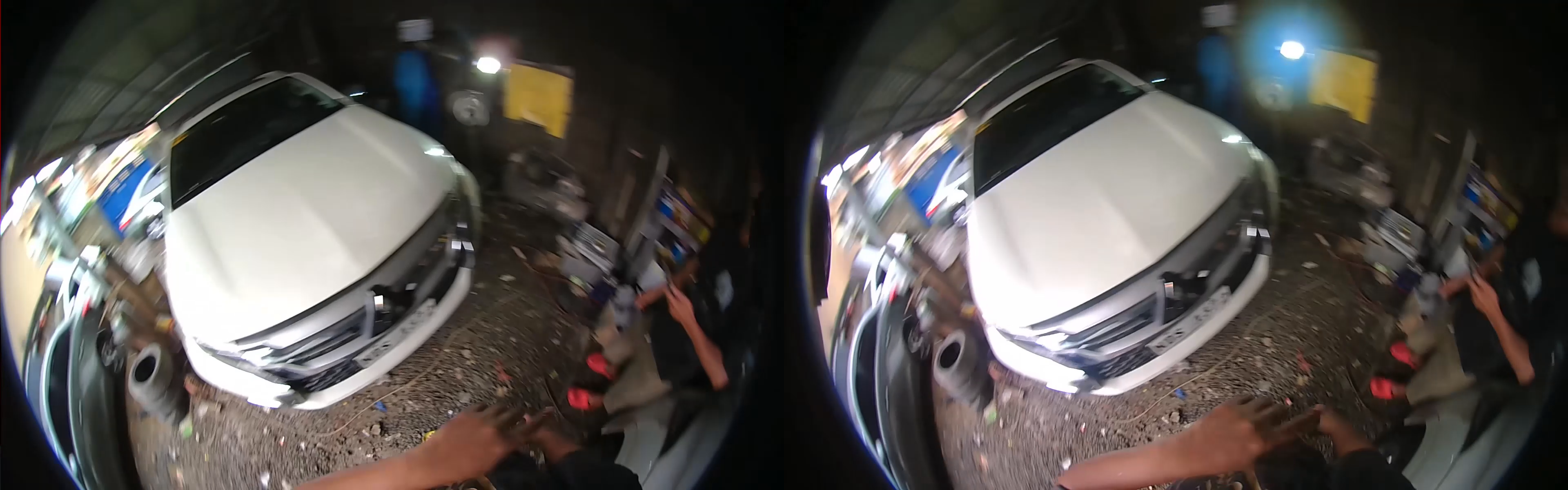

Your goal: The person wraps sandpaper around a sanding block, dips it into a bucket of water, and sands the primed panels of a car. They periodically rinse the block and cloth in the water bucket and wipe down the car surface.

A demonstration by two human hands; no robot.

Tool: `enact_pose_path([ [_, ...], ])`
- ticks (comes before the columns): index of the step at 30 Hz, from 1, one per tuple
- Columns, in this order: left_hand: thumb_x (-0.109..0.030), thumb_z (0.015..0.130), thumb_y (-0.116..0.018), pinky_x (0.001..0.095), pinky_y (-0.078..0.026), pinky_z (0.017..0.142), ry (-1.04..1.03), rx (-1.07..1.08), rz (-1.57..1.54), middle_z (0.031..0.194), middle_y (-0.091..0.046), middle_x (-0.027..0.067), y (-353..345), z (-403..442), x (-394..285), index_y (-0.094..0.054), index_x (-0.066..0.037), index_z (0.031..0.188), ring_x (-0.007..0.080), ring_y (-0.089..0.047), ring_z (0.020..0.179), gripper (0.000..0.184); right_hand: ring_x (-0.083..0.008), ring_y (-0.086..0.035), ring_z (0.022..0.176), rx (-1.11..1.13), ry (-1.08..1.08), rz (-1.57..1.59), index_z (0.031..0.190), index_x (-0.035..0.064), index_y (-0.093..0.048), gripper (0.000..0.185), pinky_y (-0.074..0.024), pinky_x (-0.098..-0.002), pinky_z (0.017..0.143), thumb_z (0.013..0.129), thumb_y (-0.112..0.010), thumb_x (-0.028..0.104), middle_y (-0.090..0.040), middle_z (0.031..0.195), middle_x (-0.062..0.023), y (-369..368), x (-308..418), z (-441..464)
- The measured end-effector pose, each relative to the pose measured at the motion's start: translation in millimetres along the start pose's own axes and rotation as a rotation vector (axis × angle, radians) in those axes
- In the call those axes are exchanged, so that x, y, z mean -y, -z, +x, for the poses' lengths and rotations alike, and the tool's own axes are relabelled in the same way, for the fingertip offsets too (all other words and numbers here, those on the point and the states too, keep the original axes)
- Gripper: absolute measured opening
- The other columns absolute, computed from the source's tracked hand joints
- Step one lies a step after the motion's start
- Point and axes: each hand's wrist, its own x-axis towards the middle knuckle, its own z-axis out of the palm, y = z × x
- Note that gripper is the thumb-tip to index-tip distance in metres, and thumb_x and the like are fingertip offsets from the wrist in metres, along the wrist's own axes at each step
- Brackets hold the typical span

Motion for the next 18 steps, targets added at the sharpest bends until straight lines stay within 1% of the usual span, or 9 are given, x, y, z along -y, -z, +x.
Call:
enact_pose_path([
  [1, -0.023, 0.094, -0.063, 0.0391, -0.057, 0.081, 0.121, -0.127, -0.048, 0.105, -0.068, 0.0126, -22, -26, 19, -0.048, -0.009, 0.15, 0.0282, -0.069, 0.094, 0.06, -0.0413, -0.062, 0.119, 0.021, 0.029, -0.02, 0.13, 0.0031, -0.055, 0.067, -0.0498, -0.0492, 0.096, 0.073, -0.085, 0.022, -0.065, 0.125, -0.0211, 4, 11, 11],
  [5, -0.018, 0.087, -0.064, 0.0489, -0.054, 0.089, 0.982, -0.15, -0.215, 0.107, -0.065, 0.0169, -212, -176, 65, -0.051, -0.016, 0.148, 0.0379, -0.065, 0.105, 0.062, -0.0415, -0.063, 0.119, 0.159, 0.049, -0.366, 0.132, 0.0051, -0.052, 0.071, -0.0508, -0.0492, 0.097, 0.072, -0.086, 0.017, -0.065, 0.124, -0.0216, 19, 84, 52],
  [7, -0.032, 0.09, -0.064, 0.0506, -0.053, 0.091, 1.311, -0.084, -0.356, 0.114, -0.068, 0.0191, -306, -255, 39, -0.056, -0.015, 0.143, 0.0403, -0.065, 0.107, 0.056, -0.0415, -0.063, 0.119, 0.182, 0.083, -0.443, 0.135, 0.0066, -0.049, 0.076, -0.0514, -0.0496, 0.097, 0.071, -0.088, 0.017, -0.064, 0.126, -0.0222, 15, 112, 74],
  [9, -0.035, 0.09, -0.064, 0.05, -0.053, 0.096, 1.578, 0.003, -0.561, 0.123, -0.067, 0.0215, -386, -314, -10, -0.058, -0.01, 0.141, 0.0407, -0.064, 0.116, 0.056, -0.0411, -0.061, 0.121, 0.267, 0.076, -0.597, 0.138, 0.0082, -0.046, 0.082, -0.0515, -0.0498, 0.098, 0.069, -0.09, 0.018, -0.062, 0.129, -0.0216, 9, 145, 100],
  [10, -0.035, 0.091, -0.062, 0.0502, -0.053, 0.096, 1.62, 0.022, -0.639, 0.129, -0.065, 0.0222, -374, -323, -40, -0.059, -0.013, 0.139, 0.0411, -0.064, 0.117, 0.053, -0.041, -0.061, 0.122, 0.299, 0.078, -0.669, 0.139, 0.009, -0.045, 0.085, -0.0515, -0.05, 0.099, 0.068, -0.091, 0.018, -0.061, 0.131, -0.0214, 2, 164, 116],
  [11, -0.032, 0.092, -0.06, 0.0509, -0.053, 0.097, 1.727, -0.127, -0.48, 0.125, -0.066, 0.0236, -446, -357, -79, -0.061, -0.013, 0.137, 0.0432, -0.065, 0.112, 0.049, -0.0405, -0.06, 0.123, 0.341, 0.075, -0.744, 0.14, 0.0096, -0.043, 0.089, -0.0511, -0.0493, 0.1, 0.067, -0.092, 0.018, -0.06, 0.134, -0.0203, -6, 185, 129],
  [14, -0.033, 0.09, -0.06, 0.051, -0.055, 0.096, 2.019, -0.067, -0.546, 0.119, -0.065, 0.0268, -471, -370, -158, -0.063, -0.016, 0.135, 0.0433, -0.068, 0.106, 0.048, -0.0395, -0.059, 0.125, 0.426, 0.313, -0.834, 0.141, 0.01, -0.043, 0.089, -0.0506, -0.0488, 0.1, 0.067, -0.092, 0.017, -0.059, 0.135, -0.0194, -33, 238, 163],
  [15, -0.034, 0.09, -0.06, 0.0518, -0.054, 0.096, 2.127, -0.145, -0.564, 0.12, -0.064, 0.0286, -481, -367, -173, -0.064, -0.014, 0.134, 0.0442, -0.067, 0.109, 0.048, -0.0383, -0.06, 0.125, 0.444, 0.368, -0.814, 0.14, 0.0092, -0.046, 0.095, -0.05, -0.0456, 0.103, 0.06, -0.096, 0.021, -0.061, 0.134, -0.0198, -50, 242, 185],
  [18, -0.029, 0.091, -0.062, 0.0508, -0.051, 0.101, 2.353, -0.55, -0.481, 0.124, -0.063, 0.0268, -474, -328, -183, -0.067, -0.009, 0.13, 0.0448, -0.064, 0.114, 0.044, -0.0381, -0.059, 0.126, 0.577, 0.568, -0.832, 0.139, 0.0074, -0.046, 0.094, -0.0495, -0.0446, 0.103, 0.061, -0.096, 0.021, -0.06, 0.135, -0.0198, -100, 290, 211],
])
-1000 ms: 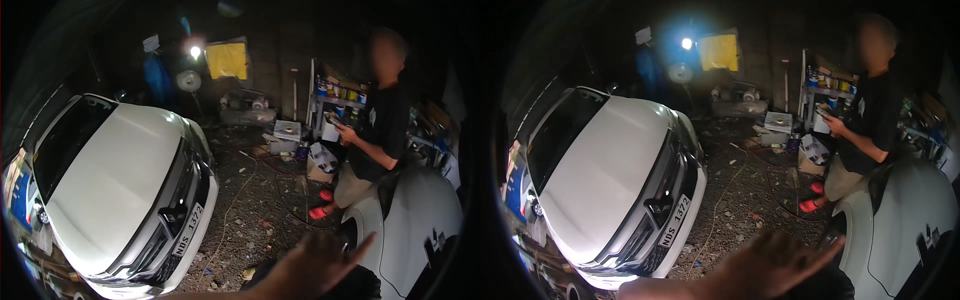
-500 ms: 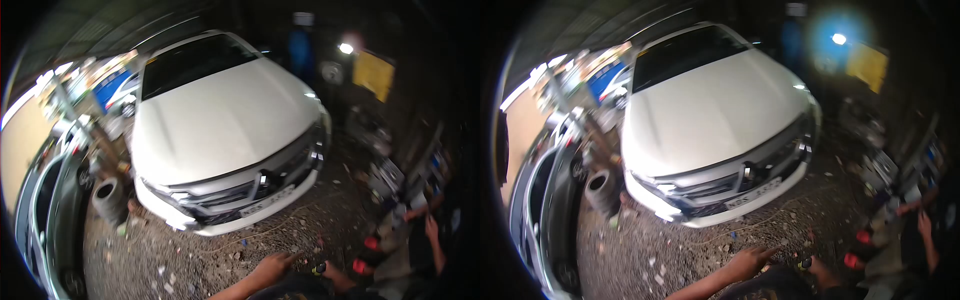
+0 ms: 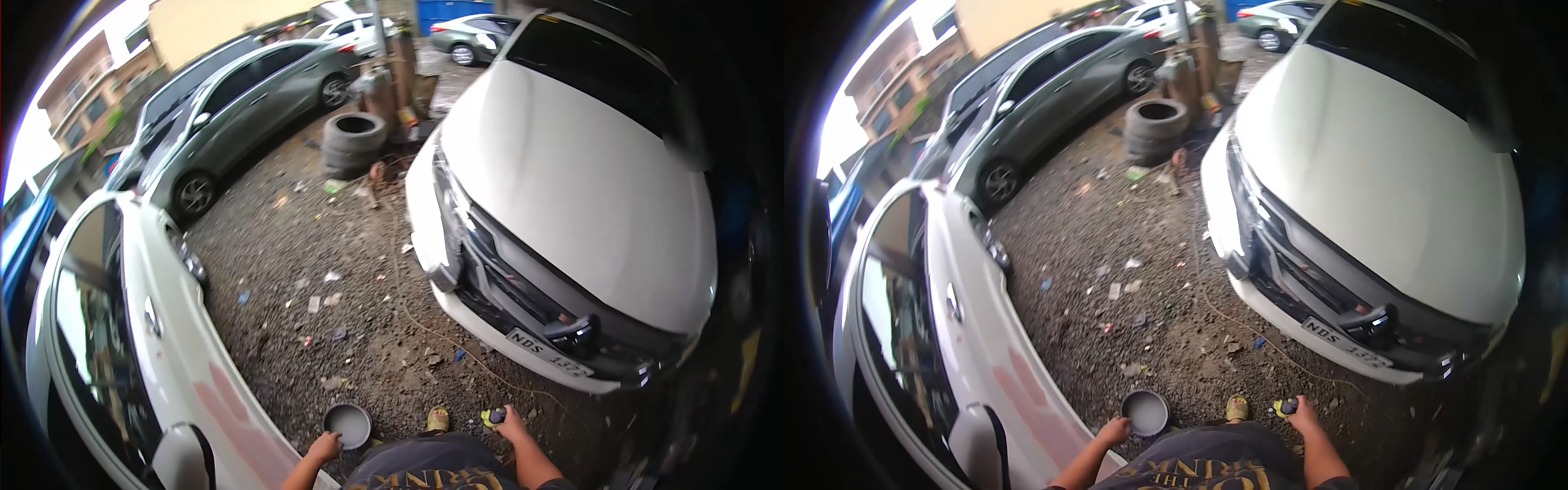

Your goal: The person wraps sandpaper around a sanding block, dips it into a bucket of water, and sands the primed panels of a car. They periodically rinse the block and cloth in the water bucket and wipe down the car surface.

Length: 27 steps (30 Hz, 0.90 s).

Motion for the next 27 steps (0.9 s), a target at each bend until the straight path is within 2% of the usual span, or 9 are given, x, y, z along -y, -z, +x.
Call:
enact_pose_path([
  [6, -0.025, 0.091, -0.07, 0.0419, -0.05, 0.101, 0.065, -0.268, -0.613, 0.124, -0.064, 0.0236, 11, 3, -154, -0.064, -0.005, 0.134, 0.037, -0.064, 0.116, 0.048, -0.0342, -0.062, 0.121, 0.163, 0.334, 0.036, 0.138, 0.0083, -0.043, 0.093, -0.0492, -0.0424, 0.102, 0.064, -0.096, 0.025, -0.062, 0.129, -0.018, 5, 142, 69],
  [8, -0.033, 0.093, -0.073, 0.041, -0.05, 0.101, -0.047, -0.256, -0.748, 0.133, -0.061, 0.024, 9, 20, -188, -0.058, -0.002, 0.141, 0.0336, -0.062, 0.121, 0.059, -0.0273, -0.063, 0.116, 0.219, 0.363, 0.271, 0.136, 0.0074, -0.042, 0.091, -0.0494, -0.0394, 0.101, 0.065, -0.097, 0.021, -0.063, 0.124, -0.0141, 4, 200, 61],
  [11, -0.039, 0.097, -0.071, 0.039, -0.048, 0.106, -0.076, -0.186, -1.006, 0.143, -0.055, 0.02, 28, 30, -222, -0.044, -0.001, 0.151, 0.0273, -0.058, 0.129, 0.071, -0.0188, -0.063, 0.111, 0.466, 0.456, 0.777, 0.134, 0.009, -0.04, 0.081, -0.0531, -0.0346, 0.096, 0.071, -0.09, -0.001, -0.061, 0.123, -0.0078, -5, 272, 45],
  [14, -0.043, 0.097, -0.071, 0.0391, -0.049, 0.105, -0.004, -0.145, -1.227, 0.147, -0.052, 0.0186, 60, 36, -235, -0.032, -0.001, 0.157, 0.0254, -0.056, 0.131, 0.083, -0.0195, -0.064, 0.11, 0.591, 0.46, 0.897, 0.136, 0.0102, -0.037, 0.08, -0.0558, -0.0343, 0.091, 0.075, -0.087, -0.005, -0.061, 0.123, -0.0089, -1, 328, 24],
  [15, -0.04, 0.094, -0.076, 0.0359, -0.054, 0.098, 0.009, -0.108, -1.363, 0.147, -0.05, 0.0177, 64, 48, -232, -0.032, -0.002, 0.156, 0.0239, -0.057, 0.129, 0.085, -0.021, -0.068, 0.105, 0.603, 0.427, 0.982, 0.134, 0.0109, -0.04, 0.074, -0.0583, -0.0346, 0.084, 0.077, -0.082, -0.009, -0.064, 0.119, -0.0087, 8, 349, 7],
  [20, -0.037, 0.086, -0.084, 0.0296, -0.056, 0.078, -0.069, -0.237, -1.579, 0.135, -0.056, 0.0127, 90, 77, -237, -0.042, -0.007, 0.149, 0.0192, -0.061, 0.113, 0.082, -0.0228, -0.068, 0.107, 0.536, 0.36, 0.946, 0.136, 0.0088, -0.04, 0.073, -0.058, -0.0358, 0.087, 0.078, -0.081, -0.009, -0.064, 0.121, -0.0099, -5, 375, 25],
  [24, -0.03, 0.087, -0.084, 0.0334, -0.057, 0.085, -0.088, -0.241, -1.815, 0.14, -0.052, 0.0109, 94, 119, -228, -0.036, -0.011, 0.152, 0.0193, -0.058, 0.119, 0.083, -0.0229, -0.069, 0.106, 0.508, 0.345, 1.021, 0.131, 0.0038, -0.055, 0.056, -0.0579, -0.0351, 0.088, 0.082, -0.077, -0.009, -0.067, 0.12, -0.0088, -22, 403, 46],
  [25, -0.026, 0.088, -0.083, 0.0383, -0.056, 0.096, -0.071, -0.179, -1.853, 0.146, -0.045, 0.0138, 117, 117, -222, -0.029, -0.009, 0.156, 0.0226, -0.055, 0.126, 0.088, -0.0218, -0.07, 0.103, 0.535, 0.328, 0.994, 0.13, 0.0034, -0.059, 0.049, -0.0579, -0.0341, 0.087, 0.084, -0.075, -0.006, -0.069, 0.118, -0.0082, -22, 416, 49],
  [27, -0.026, 0.087, -0.084, 0.0372, -0.056, 0.095, -0.086, -0.22, -1.818, 0.145, -0.047, 0.0141, 134, 145, -199, -0.025, -0.01, 0.158, 0.0229, -0.054, 0.129, 0.094, -0.0206, -0.072, 0.099, 0.61, 0.33, 0.966, 0.129, 0.0013, -0.063, 0.04, -0.0583, -0.0324, 0.085, 0.09, -0.071, 0.0, -0.071, 0.115, -0.0081, -34, 444, 71],
])
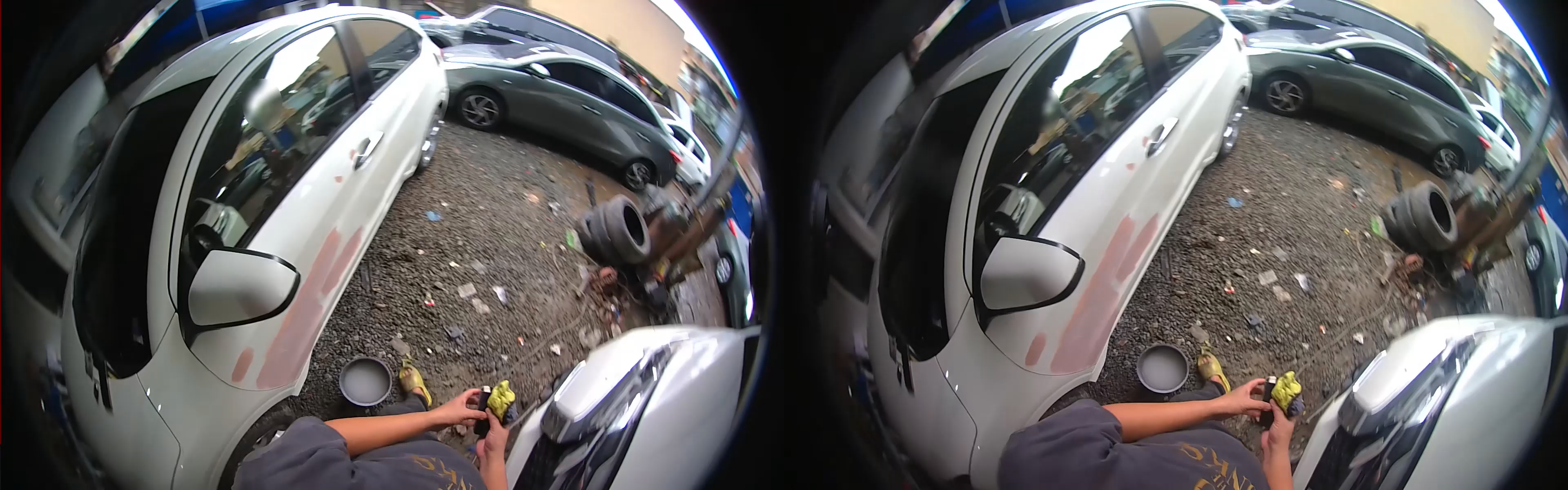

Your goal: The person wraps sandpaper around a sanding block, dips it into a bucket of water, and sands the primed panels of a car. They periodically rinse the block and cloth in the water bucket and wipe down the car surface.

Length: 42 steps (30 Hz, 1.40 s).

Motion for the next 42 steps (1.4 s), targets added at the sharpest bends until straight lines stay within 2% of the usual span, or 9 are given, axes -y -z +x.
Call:
enact_pose_path([
  [7, -0.028, 0.085, -0.084, 0.0325, -0.05, 0.093, -0.222, -0.03, 0.096, 0.13, -0.057, 0.0104, 72, 85, -108, -0.035, -0.008, 0.153, 0.0169, -0.056, 0.114, 0.087, -0.0261, -0.062, 0.122, 0.248, -0.009, 0.057, 0.141, 0.0045, -0.051, 0.054, -0.0501, -0.0411, 0.104, 0.089, -0.064, -0.006, -0.063, 0.133, -0.0104, -85, 47, 139],
  [13, -0.027, 0.074, -0.08, 0.0353, -0.051, 0.092, -0.51, -0.43, 0.265, 0.115, -0.063, 0.0148, 147, 97, -170, -0.048, -0.005, 0.144, 0.023, -0.062, 0.104, 0.081, -0.038, -0.049, 0.141, 0.561, -0.058, 0.262, 0.152, 0.0094, -0.042, 0.072, -0.0382, -0.0526, 0.117, 0.087, -0.071, 0.009, -0.052, 0.15, -0.0166, -143, 96, 229],
  [17, -0.033, 0.074, -0.081, 0.0363, -0.051, 0.096, -0.391, -0.773, 0.428, 0.117, -0.064, 0.0169, 206, 57, -173, -0.051, -0.003, 0.137, 0.0254, -0.064, 0.108, 0.076, -0.0386, -0.051, 0.139, 0.755, -0.091, 0.284, 0.15, 0.0057, -0.045, 0.067, -0.04, -0.0527, 0.117, 0.087, -0.065, 0.015, -0.055, 0.147, -0.0178, -195, 134, 274],
  [23, -0.02, 0.091, -0.068, 0.034, -0.055, 0.086, -0.466, -0.896, -0.492, 0.113, -0.065, 0.0083, 235, 5, -163, -0.052, -0.004, 0.131, 0.0176, -0.065, 0.098, 0.045, -0.0395, -0.056, 0.13, 0.943, -0.274, 0.446, 0.149, 0.0129, -0.045, 0.059, -0.0477, -0.0587, 0.109, 0.099, -0.061, 0.04, -0.056, 0.144, -0.0189, -294, 180, 336],
  [27, -0.02, 0.094, -0.065, 0.0357, -0.055, 0.088, -0.611, -0.873, -0.759, 0.114, -0.065, 0.0059, 212, 4, -181, -0.051, -0.009, 0.132, 0.0174, -0.066, 0.1, 0.042, -0.0371, -0.061, 0.122, 1.13, -0.481, 0.416, 0.11, 0.0108, -0.063, 0.037, -0.0547, -0.0575, 0.1, 0.099, -0.063, 0.046, -0.062, 0.13, -0.0182, -371, 180, 398],
  [30, -0.023, 0.094, -0.065, 0.0353, -0.052, 0.093, -0.559, -0.931, -0.721, 0.118, -0.064, 0.0064, 196, 26, -201, -0.052, -0.008, 0.136, 0.0175, -0.063, 0.108, 0.047, -0.0348, -0.07, 0.103, 1.17, -0.402, -0.187, 0.094, 0.008, -0.059, 0.015, -0.0598, -0.0493, 0.088, 0.096, -0.061, 0.023, -0.069, 0.102, -0.013, -425, 183, 409],
  [33, -0.028, 0.093, -0.069, 0.031, -0.048, 0.097, -0.446, -0.983, -0.581, 0.12, -0.063, 0.006, 187, 51, -223, -0.053, -0.003, 0.139, 0.0152, -0.06, 0.111, 0.055, -0.0209, -0.069, 0.098, 1.625, -0.148, -0.883, 0.134, 0.005, -0.056, 0.052, -0.0573, -0.0378, 0.089, 0.083, -0.066, 0.003, -0.067, 0.115, -0.009, -464, 162, 414],
  [37, -0.032, 0.09, -0.072, 0.0301, -0.048, 0.088, -0.292, -1.068, -0.271, 0.112, -0.067, 0.0074, 181, 82, -243, -0.063, -0.002, 0.129, 0.0155, -0.061, 0.103, 0.049, -0.033, -0.071, 0.107, 2.234, 0.757, -1.292, 0.149, 0.0171, -0.048, 0.074, -0.0584, -0.0455, 0.087, 0.078, -0.07, 0.009, -0.051, 0.15, -0.0113, -480, 148, 383],
  [42, -0.036, 0.088, -0.072, 0.0324, -0.05, 0.08, -0.135, -1.076, -0.162, 0.105, -0.069, 0.0084, 172, 104, -243, -0.066, -0.003, 0.124, 0.0175, -0.063, 0.094, 0.049, -0.0338, -0.074, 0.095, 2.541, 0.965, -1.44, 0.143, 0.0174, -0.052, 0.058, -0.0591, -0.0486, 0.074, 0.087, -0.067, 0.026, -0.058, 0.142, -0.0108, -469, 113, 385],
])
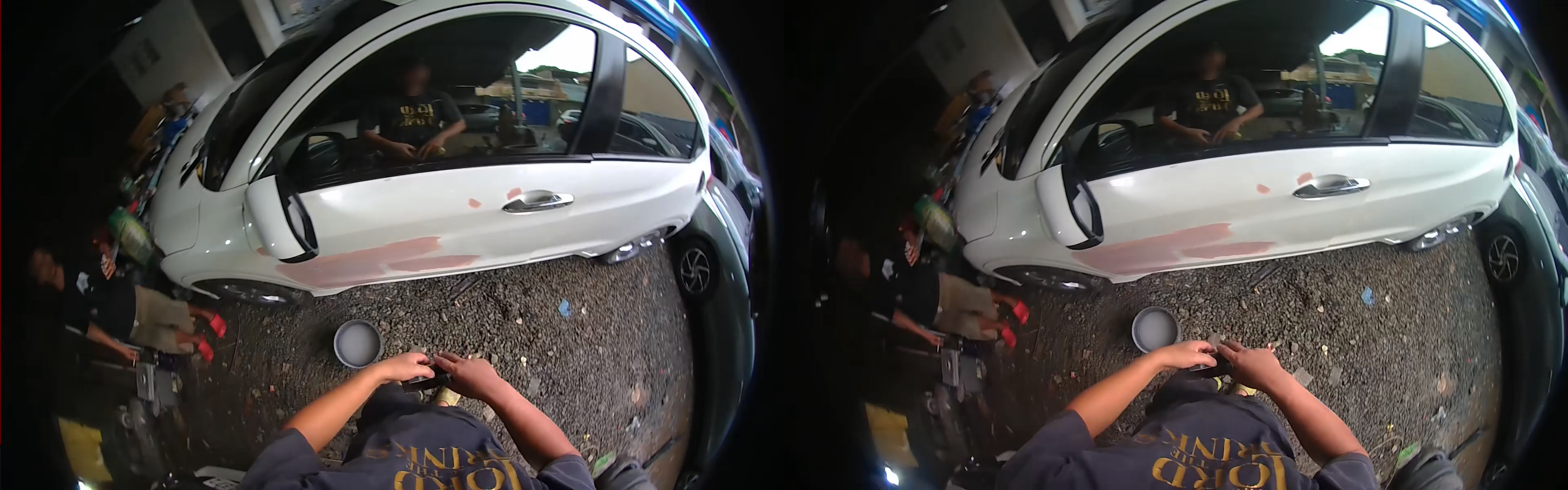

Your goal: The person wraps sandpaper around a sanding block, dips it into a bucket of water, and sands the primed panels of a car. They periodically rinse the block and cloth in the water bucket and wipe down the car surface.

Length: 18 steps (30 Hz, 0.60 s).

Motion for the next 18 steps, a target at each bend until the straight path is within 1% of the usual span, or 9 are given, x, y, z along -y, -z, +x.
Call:
enact_pose_path([
  [2, -0.041, 0.089, -0.07, 0.0323, -0.049, 0.08, 0.047, 0.035, 0.101, 0.107, -0.069, 0.0085, -2, -1, 1, -0.064, -0.001, 0.126, 0.0174, -0.062, 0.095, 0.056, -0.0342, -0.074, 0.091, 0.021, 0.032, -0.027, 0.133, 0.0157, -0.059, 0.046, -0.059, -0.0482, 0.073, 0.09, -0.065, 0.033, -0.066, 0.128, -0.0111, -14, -5, 7],
  [5, -0.047, 0.091, -0.068, 0.0331, -0.049, 0.079, 0.039, 0.077, 0.011, 0.112, -0.068, 0.0085, -4, 3, 21, -0.063, -0.001, 0.129, 0.0166, -0.06, 0.097, 0.06, -0.0358, -0.073, 0.09, 0.041, 0.017, -0.018, 0.124, 0.0146, -0.063, 0.041, -0.0586, -0.0484, 0.074, 0.093, -0.064, 0.042, -0.072, 0.112, -0.012, -26, -8, 16],
  [7, -0.063, 0.095, -0.056, 0.0344, -0.052, 0.082, 0.103, 0.11, 0.033, 0.119, -0.067, 0.0085, 7, -7, 12, -0.059, -0.004, 0.136, 0.0164, -0.06, 0.107, 0.071, -0.0368, -0.072, 0.093, 0.062, 0.015, 0.01, 0.119, 0.0136, -0.064, 0.038, -0.0582, -0.0492, 0.076, 0.094, -0.062, 0.041, -0.073, 0.103, -0.014, -27, -6, 17],
  [8, -0.069, 0.095, -0.05, 0.0357, -0.054, 0.084, 0.093, 0.061, -0.159, 0.118, -0.067, 0.0084, 10, -17, 12, -0.058, -0.006, 0.137, 0.0166, -0.062, 0.107, 0.076, -0.0403, -0.07, 0.092, 0.041, -0.016, 0.1, 0.119, 0.0116, -0.064, 0.035, -0.0573, -0.0468, 0.077, 0.095, -0.063, 0.037, -0.073, 0.104, -0.0173, -24, -4, 16],
  [11, -0.084, 0.093, -0.035, 0.0398, -0.059, 0.087, -0.013, 0.05, -0.678, 0.113, -0.068, 0.0064, 20, -54, 2, -0.056, -0.009, 0.139, 0.0168, -0.064, 0.108, 0.09, -0.035, -0.072, 0.09, 0.045, -0.186, 0.392, 0.117, 0.0107, -0.065, 0.032, -0.056, -0.0411, 0.079, 0.094, -0.068, 0.033, -0.073, 0.102, -0.0159, -31, -22, 19],
  [12, -0.085, 0.093, -0.032, 0.0394, -0.058, 0.088, -0.098, 0.007, -0.769, 0.115, -0.068, 0.006, 18, -42, 27, -0.056, -0.01, 0.138, 0.0166, -0.064, 0.109, 0.091, -0.0318, -0.072, 0.089, 0.058, -0.283, 0.573, 0.11, 0.0059, -0.067, 0.032, -0.0545, -0.0389, 0.08, 0.097, -0.066, 0.035, -0.074, 0.104, -0.0152, -25, -23, 19],
  [15, -0.076, 0.101, -0.027, 0.0414, -0.057, 0.095, -0.203, -0.273, -0.699, 0.13, -0.063, 0.0069, -24, -19, 40, -0.049, -0.011, 0.146, 0.0197, -0.062, 0.119, 0.082, -0.0133, -0.066, 0.094, -0.182, -0.362, 1.037, 0.12, 0.0009, -0.066, 0.038, -0.0521, -0.0315, 0.085, 0.096, -0.07, 0.03, -0.073, 0.101, -0.007, -40, -33, 18],
  [17, -0.049, 0.105, -0.054, 0.038, -0.054, 0.096, -0.256, -0.514, -0.729, 0.135, -0.058, 0.0041, -60, -12, 14, -0.046, -0.011, 0.146, 0.015, -0.057, 0.122, 0.057, -0.0137, -0.065, 0.096, -0.171, -0.395, 1.138, 0.122, -0.0024, -0.065, 0.038, -0.0515, -0.0304, 0.086, 0.098, -0.068, 0.026, -0.073, 0.105, -0.0075, -34, -33, 19],
  [18, -0.046, 0.102, -0.061, 0.0341, -0.051, 0.093, -0.34, -0.579, -0.715, 0.126, -0.062, 0.0038, -69, -2, 9, -0.049, -0.007, 0.141, 0.0132, -0.059, 0.115, 0.056, -0.0137, -0.065, 0.096, -0.17, -0.408, 1.11, 0.122, -0.0021, -0.064, 0.037, -0.0514, -0.0303, 0.087, 0.098, -0.068, 0.026, -0.073, 0.105, -0.0076, -30, -32, 18],
])
